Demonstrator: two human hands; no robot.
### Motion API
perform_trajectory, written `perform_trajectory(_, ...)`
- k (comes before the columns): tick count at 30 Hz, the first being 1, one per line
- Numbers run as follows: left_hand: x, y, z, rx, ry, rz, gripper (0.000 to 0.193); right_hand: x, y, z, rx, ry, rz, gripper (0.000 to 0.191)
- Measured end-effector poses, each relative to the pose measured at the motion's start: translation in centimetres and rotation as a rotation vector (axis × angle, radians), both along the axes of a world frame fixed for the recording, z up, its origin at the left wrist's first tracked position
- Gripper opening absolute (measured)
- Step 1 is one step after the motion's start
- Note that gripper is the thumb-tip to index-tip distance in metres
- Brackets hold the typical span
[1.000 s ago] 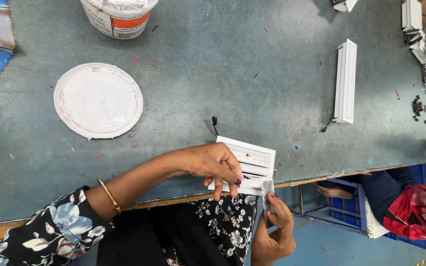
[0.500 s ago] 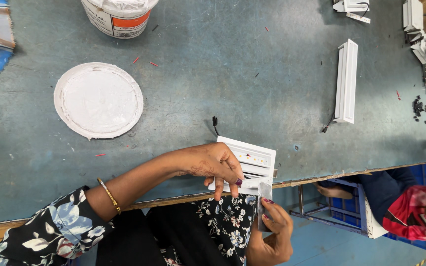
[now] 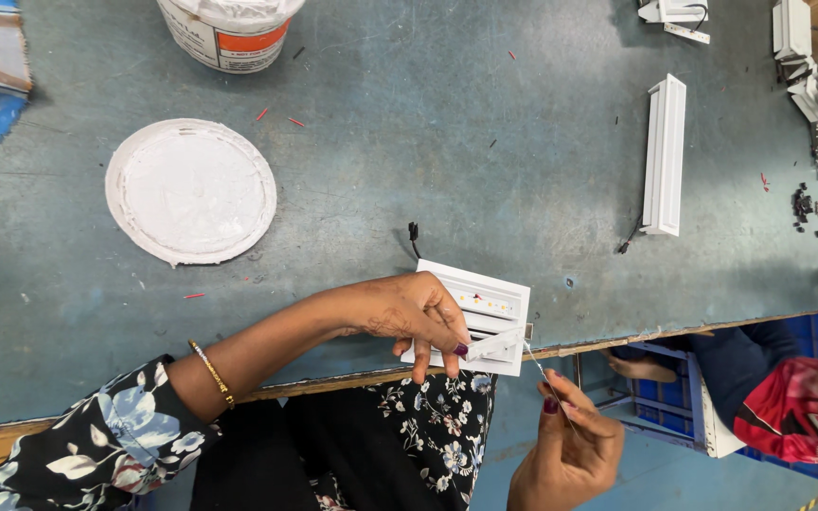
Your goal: The person assembles LED light fixtures by inserting LED strips into white plastic housings and applying a white paste with a metal spatula. The person repeatedly scoops paste from a container and spreads it along the LED strips, then wipes the fixture with a cloth.
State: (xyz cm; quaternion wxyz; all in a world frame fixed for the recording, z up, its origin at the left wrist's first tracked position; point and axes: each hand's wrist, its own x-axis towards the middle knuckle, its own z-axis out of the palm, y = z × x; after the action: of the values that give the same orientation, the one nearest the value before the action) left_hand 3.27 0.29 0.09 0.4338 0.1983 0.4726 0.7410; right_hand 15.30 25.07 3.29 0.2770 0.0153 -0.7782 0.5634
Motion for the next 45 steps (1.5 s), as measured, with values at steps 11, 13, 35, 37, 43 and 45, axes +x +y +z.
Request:
perform_trajectory(11, -0.2, 0.2, -0.7, 0.032, -0.002, 0.010, 0.029, 0.8, -3.9, -0.2, 0.327, 0.074, 0.001, 0.018)
perform_trajectory(13, -0.2, 0.2, -0.8, 0.041, -0.004, 0.011, 0.029, 1.0, -4.0, 0.0, 0.380, 0.069, 0.013, 0.020)
perform_trajectory(35, 0.0, 0.0, -0.4, 0.058, -0.019, 0.013, 0.025, 1.7, -3.6, -1.6, 0.377, 0.100, 0.061, 0.020)
perform_trajectory(37, 0.1, 0.1, -0.4, 0.056, -0.021, 0.017, 0.024, 1.8, -3.5, -1.5, 0.392, 0.103, 0.069, 0.018)
perform_trajectory(43, 0.1, 0.3, -0.5, 0.052, -0.044, 0.012, 0.023, 2.6, -1.9, -2.6, 0.439, 0.089, 0.106, 0.018)
perform_trajectory(45, 0.1, 0.3, -0.4, 0.048, -0.044, 0.010, 0.023, 3.3, -0.9, -3.0, 0.448, 0.050, 0.117, 0.017)
